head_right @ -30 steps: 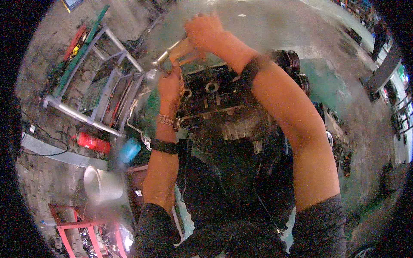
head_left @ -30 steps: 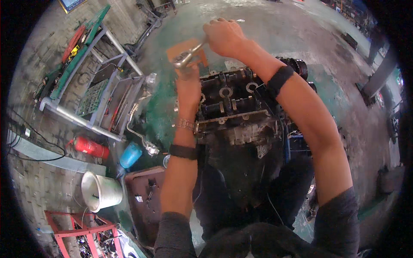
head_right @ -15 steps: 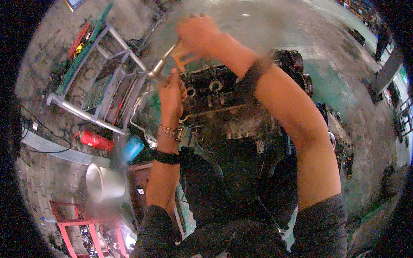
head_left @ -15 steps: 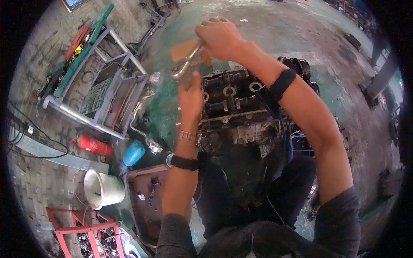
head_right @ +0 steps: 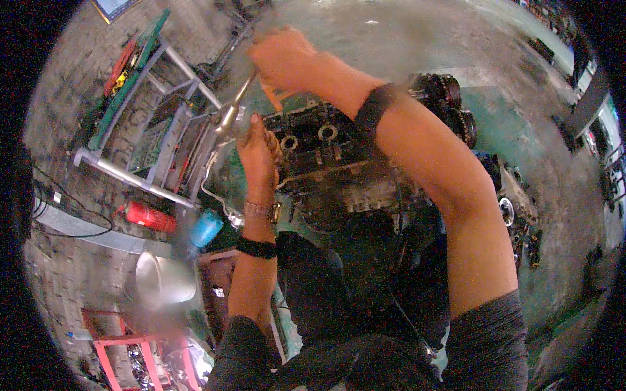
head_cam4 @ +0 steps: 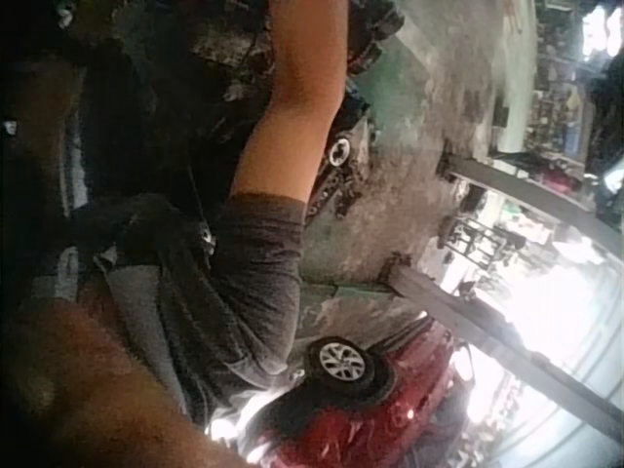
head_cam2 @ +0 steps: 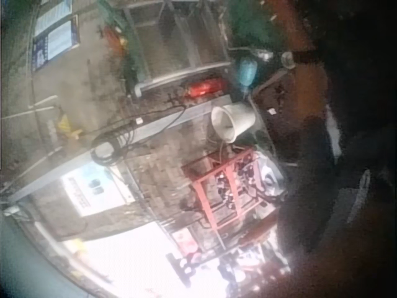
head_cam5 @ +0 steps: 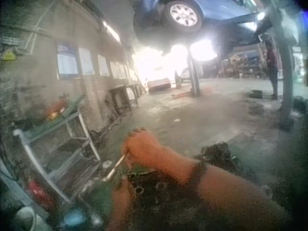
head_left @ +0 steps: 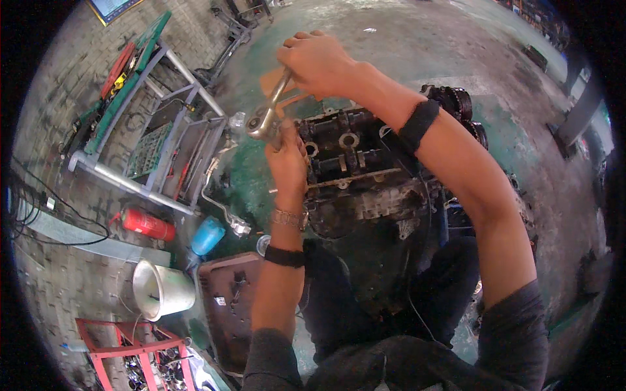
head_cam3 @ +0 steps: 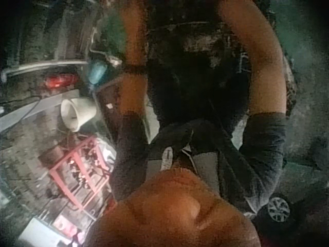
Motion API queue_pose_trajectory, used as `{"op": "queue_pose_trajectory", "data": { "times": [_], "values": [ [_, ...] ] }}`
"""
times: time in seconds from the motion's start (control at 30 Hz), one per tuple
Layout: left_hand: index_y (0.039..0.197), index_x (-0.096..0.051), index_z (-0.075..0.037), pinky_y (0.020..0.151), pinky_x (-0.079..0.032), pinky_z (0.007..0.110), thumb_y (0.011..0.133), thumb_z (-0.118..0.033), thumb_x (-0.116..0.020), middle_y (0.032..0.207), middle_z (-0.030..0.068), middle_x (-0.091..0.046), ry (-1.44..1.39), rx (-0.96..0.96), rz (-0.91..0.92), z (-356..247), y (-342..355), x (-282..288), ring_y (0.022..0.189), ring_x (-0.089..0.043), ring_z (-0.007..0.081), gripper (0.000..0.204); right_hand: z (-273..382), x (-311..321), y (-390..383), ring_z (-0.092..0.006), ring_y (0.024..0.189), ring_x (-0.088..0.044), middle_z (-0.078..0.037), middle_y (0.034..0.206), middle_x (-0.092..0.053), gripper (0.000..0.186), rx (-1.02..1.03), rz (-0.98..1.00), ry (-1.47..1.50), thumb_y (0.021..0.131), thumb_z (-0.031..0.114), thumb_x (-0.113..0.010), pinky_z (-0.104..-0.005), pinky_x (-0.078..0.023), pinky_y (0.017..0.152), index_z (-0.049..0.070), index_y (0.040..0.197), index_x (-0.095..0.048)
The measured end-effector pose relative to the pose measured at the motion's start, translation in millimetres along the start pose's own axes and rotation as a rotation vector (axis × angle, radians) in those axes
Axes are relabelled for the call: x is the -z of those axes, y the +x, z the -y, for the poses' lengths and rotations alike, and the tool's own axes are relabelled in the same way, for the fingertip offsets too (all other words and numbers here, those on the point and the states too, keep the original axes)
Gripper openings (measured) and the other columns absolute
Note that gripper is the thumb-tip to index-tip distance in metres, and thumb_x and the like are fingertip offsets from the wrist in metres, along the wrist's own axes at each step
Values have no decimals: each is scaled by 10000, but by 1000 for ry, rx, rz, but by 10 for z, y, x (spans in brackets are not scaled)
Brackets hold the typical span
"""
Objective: The person uses a ratchet wrench to tighten bolts on a disassembled engine block resting on a stand. The hands repeatedly position the wrench, apply torque, and reposition to different bolt locations across the engine surface.
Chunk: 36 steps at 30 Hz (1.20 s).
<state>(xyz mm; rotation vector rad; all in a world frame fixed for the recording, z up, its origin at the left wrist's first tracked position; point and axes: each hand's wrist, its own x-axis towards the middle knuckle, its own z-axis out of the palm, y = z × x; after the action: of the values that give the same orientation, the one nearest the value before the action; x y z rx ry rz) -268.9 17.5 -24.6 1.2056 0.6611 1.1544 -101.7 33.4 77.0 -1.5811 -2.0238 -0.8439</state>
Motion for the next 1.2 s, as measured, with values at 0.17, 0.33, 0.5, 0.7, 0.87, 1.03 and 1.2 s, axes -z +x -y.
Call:
{"op": "queue_pose_trajectory", "data": {
  "times": [0.17,0.33,0.5,0.7,0.87,1.03,1.2],
  "values": [
    [663,-385,-147,369,-219,250,978,-399,-559,518,-34,-342,-3,-10,-60,83,57,-9,401,-293,75,440,-72,-185,180,-328,958,-617,-113,921,-640,248,73,77,38,712,218,-704,-443,-497,818,71,898,-631],
    [689,-420,-132,395,-252,264,989,-385,-537,539,-32,-371,114,-16,-253,166,87,-42,429,-325,81,409,5,-432,375,-350,906,-655,-142,881,-669,272,220,22,74,682,183,-713,-463,-548,731,64,921,-661],
    [696,-460,-118,468,-275,262,1004,-314,-525,585,-56,-375,64,-18,-288,120,22,-81,513,-342,58,371,158,-530,457,-314,1014,-567,-90,940,-618,199,202,-72,234,770,237,-685,-422,-471,896,74,858,-613],
    [637,-390,-120,378,-224,271,985,-360,-557,526,-27,-382,-6,-89,-315,175,99,-91,414,-325,87,455,143,-543,380,-289,1024,-593,-85,944,-652,173,90,-54,300,744,236,-670,-445,-459,894,102,853,-660],
    [610,-414,-84,472,-225,305,999,-295,-549,566,-46,-376,60,-103,-311,207,48,-114,527,-304,69,463,12,-400,217,-286,1024,-584,-81,916,-654,176,-13,17,271,780,282,-664,-456,-438,893,109,813,-671],
    [599,-424,-50,487,-239,336,990,-321,-565,563,-32,-363,148,-113,-365,226,57,-137,543,-305,90,497,9,-314,199,-277,1023,-579,-75,929,-660,165,-57,35,223,788,276,-664,-459,-431,881,118,831,-685],
    [600,-433,-42,495,-266,371,985,-338,-573,563,-8,-391,231,-134,-379,333,112,-89,536,-334,116,505,36,-238,176,-255,1011,-584,-53,908,-669,176,-98,33,143,750,306,-704,-431,-428,863,142,815,-695]
  ]
}}
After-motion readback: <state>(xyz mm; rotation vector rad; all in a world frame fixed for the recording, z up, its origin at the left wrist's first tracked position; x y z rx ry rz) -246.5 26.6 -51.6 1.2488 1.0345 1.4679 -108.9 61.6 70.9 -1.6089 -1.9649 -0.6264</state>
